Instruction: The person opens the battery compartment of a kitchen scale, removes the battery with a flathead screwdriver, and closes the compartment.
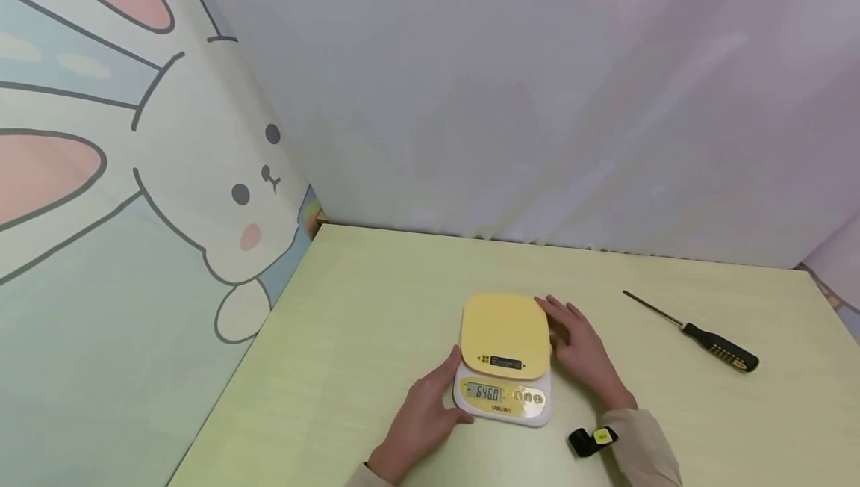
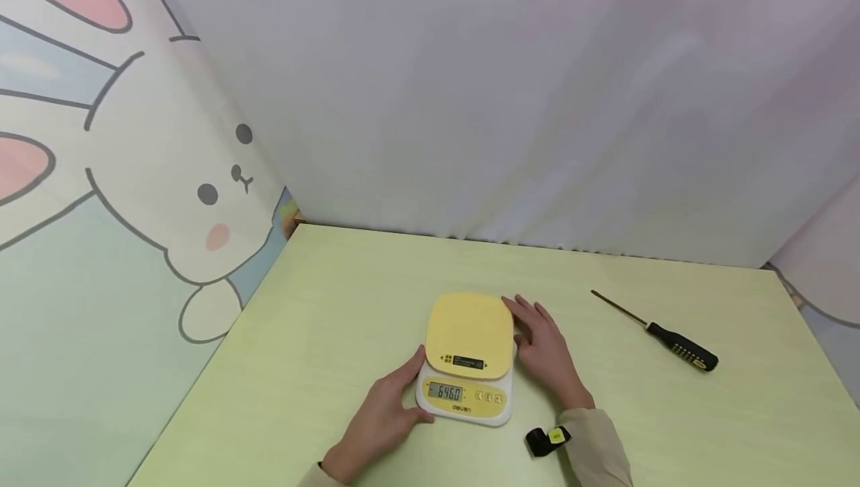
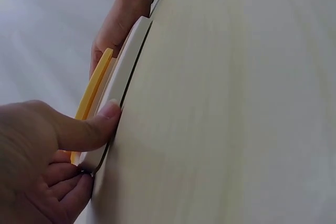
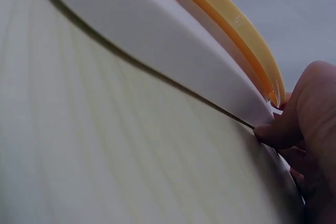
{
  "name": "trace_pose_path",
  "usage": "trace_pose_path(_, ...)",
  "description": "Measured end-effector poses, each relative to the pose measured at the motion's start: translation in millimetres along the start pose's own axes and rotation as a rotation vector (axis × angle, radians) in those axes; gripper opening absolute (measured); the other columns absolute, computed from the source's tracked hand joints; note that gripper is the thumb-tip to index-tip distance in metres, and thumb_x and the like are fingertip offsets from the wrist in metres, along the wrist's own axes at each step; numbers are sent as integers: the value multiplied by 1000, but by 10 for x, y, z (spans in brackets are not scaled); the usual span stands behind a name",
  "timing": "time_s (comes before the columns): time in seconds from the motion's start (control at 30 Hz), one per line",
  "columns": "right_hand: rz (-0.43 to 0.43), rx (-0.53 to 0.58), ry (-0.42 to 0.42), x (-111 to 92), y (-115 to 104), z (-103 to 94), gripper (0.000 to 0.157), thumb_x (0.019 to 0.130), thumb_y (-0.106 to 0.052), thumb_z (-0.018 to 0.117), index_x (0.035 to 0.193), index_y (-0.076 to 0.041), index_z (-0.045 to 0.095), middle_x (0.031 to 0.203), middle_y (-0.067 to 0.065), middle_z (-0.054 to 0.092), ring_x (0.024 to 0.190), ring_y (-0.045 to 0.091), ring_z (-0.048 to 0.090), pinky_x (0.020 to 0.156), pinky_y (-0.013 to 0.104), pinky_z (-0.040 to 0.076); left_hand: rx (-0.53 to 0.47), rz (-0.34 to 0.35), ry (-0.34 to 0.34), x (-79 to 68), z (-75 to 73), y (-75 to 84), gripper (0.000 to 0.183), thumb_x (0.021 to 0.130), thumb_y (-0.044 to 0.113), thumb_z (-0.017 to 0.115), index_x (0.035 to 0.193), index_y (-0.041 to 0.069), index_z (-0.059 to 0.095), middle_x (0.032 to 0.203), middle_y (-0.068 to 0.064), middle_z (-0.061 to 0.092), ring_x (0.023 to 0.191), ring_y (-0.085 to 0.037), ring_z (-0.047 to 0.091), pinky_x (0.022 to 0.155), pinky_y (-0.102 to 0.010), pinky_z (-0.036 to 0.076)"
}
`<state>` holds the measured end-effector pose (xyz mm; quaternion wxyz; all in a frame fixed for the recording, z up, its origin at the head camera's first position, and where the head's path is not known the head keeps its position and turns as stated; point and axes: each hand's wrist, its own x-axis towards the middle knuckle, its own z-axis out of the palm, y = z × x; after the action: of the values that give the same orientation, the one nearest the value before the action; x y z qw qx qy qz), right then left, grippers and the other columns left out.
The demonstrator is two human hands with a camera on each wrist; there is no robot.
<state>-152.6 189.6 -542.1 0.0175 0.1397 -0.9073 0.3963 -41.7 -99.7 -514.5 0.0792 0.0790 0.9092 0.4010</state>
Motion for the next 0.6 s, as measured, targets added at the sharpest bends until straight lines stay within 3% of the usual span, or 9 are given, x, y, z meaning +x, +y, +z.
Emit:
trace_pose_path(0.27,0,25,9,-7,-26,-8,67,92,12,61,155,-10,53,159,25,50,153,49,37,125,64,24,14,26,23,-31,-59,0,101,80,16,91,164,14,35,165,-2,44,150,-25,48,118,-44,45)
trace_pose_path(0.5,-14,34,29,6,-15,-27,58,98,6,63,153,-7,54,157,25,52,149,49,42,125,63,25,10,170,75,-53,-185,130,86,83,23,90,156,8,49,157,-3,53,143,-21,55,113,-40,51)
trace_pose_path(0.6,-15,88,39,-8,11,-35,54,99,-2,68,151,-9,56,154,22,55,145,47,48,121,65,32,4,225,104,-37,-282,231,77,83,27,89,150,8,56,152,-3,58,138,-19,60,108,-37,54)
